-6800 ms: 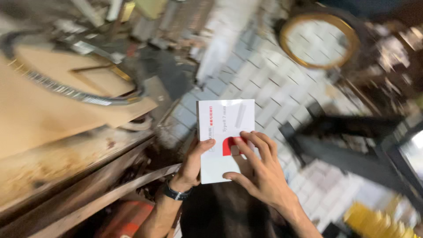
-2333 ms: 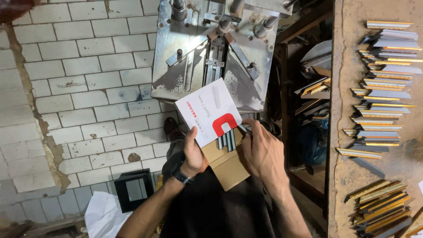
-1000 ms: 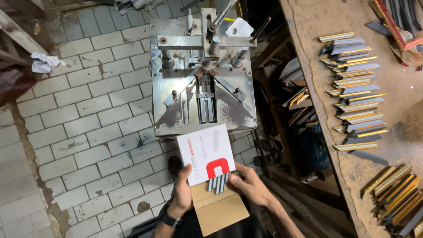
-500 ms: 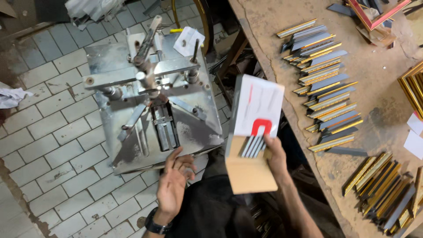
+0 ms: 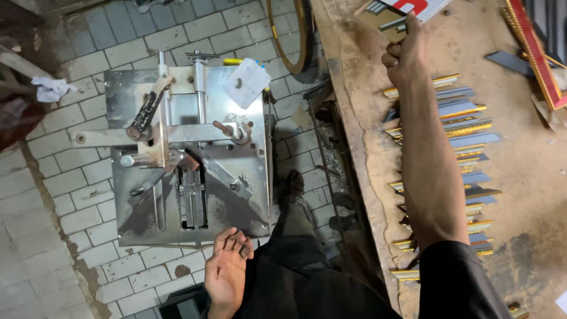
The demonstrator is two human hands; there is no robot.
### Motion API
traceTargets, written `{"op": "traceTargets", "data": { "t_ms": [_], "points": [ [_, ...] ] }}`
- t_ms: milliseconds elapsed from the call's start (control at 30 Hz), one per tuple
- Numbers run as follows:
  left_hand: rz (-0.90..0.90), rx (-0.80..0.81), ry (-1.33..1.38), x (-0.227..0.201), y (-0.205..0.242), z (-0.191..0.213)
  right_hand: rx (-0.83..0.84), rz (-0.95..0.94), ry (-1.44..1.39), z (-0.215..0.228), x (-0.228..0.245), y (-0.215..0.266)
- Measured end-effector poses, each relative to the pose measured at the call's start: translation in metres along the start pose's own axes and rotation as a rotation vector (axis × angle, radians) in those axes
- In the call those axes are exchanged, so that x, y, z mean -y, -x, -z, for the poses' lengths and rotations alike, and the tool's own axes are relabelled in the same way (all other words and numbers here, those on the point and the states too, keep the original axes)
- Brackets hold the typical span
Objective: The person assembles gold picture frames by placing pre-cut frame pieces into a corner-joining machine, pressing the handle to join the corners, and stacking the completed frames on the table. The person handles frame pieces and the machine throughout the process.
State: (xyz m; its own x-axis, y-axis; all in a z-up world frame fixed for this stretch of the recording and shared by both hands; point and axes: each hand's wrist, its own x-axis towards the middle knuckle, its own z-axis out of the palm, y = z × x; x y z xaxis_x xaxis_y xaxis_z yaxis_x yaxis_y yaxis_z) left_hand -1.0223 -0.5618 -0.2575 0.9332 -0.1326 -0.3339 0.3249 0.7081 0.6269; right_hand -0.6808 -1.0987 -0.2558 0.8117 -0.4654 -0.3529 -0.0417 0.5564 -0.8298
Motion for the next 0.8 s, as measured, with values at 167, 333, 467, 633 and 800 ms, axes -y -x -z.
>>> {"op": "traceTargets", "data": {
  "t_ms": [167, 333, 467, 633, 800],
  "points": [
    [0.0, -0.022, -0.039, -0.011, -0.005, 0.003, -0.01, -0.187, 0.144, -0.005, 0.011, 0.039],
    [-0.108, -0.04, -0.506, -0.032, -0.011, 0.017, 0.068, 0.406, 0.407, -0.027, -0.003, 0.25],
    [-0.261, 0.081, -0.916, -0.06, 0.0, 0.033, 0.424, 0.473, 1.121, -0.066, -0.104, 0.426],
    [-0.292, 0.405, -1.089, -0.096, -0.003, 0.045, 0.601, 0.325, 1.274, -0.136, -0.215, 0.519],
    [-0.122, 0.419, -0.896, -0.121, 0.001, 0.064, 0.528, 0.443, 1.342, -0.17, -0.24, 0.553]
  ]
}}
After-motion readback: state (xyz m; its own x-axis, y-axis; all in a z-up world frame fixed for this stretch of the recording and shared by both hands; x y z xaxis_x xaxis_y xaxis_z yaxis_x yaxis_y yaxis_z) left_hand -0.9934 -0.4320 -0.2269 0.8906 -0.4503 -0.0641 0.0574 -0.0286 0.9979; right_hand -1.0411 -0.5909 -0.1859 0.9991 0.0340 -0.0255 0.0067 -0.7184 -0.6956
